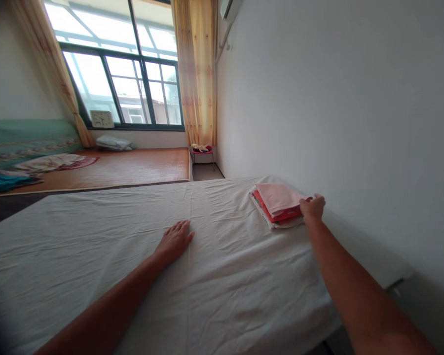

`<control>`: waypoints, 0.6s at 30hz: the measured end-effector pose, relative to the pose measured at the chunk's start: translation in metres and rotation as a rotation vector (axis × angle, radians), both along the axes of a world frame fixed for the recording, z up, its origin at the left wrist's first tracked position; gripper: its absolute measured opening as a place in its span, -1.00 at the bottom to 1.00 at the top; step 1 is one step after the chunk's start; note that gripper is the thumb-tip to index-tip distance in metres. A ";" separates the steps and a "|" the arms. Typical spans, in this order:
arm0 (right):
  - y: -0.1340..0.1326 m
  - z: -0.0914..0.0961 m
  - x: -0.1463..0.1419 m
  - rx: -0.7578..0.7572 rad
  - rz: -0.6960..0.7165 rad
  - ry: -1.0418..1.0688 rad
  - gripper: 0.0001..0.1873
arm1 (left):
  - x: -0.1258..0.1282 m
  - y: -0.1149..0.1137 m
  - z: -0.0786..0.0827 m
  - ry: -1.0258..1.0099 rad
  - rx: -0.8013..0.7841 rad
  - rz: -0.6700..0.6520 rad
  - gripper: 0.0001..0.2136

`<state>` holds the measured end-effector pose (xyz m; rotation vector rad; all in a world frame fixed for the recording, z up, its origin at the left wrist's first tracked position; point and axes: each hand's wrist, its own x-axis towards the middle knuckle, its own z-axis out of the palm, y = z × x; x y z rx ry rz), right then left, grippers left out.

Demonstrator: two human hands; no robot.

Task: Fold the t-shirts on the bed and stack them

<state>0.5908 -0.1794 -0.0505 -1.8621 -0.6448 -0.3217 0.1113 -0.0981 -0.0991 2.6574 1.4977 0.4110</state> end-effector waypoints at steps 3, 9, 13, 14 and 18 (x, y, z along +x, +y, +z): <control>0.013 0.019 0.006 -0.032 -0.096 -0.273 -0.43 | 0.001 0.000 0.000 0.009 0.002 0.001 -0.50; 0.056 0.033 -0.017 -0.288 0.165 -0.668 -0.49 | 0.001 0.002 -0.002 0.016 0.015 -0.016 -0.51; 0.056 -0.006 -0.029 -0.606 0.354 -0.669 -0.50 | 0.001 0.003 -0.001 0.032 0.016 -0.018 -0.52; 0.054 -0.017 -0.029 -0.647 0.378 -0.657 -0.50 | 0.001 0.003 -0.001 0.037 0.015 -0.018 -0.53; 0.053 -0.042 -0.021 -0.674 0.394 -0.655 -0.52 | 0.002 0.002 0.000 0.047 0.019 -0.019 -0.54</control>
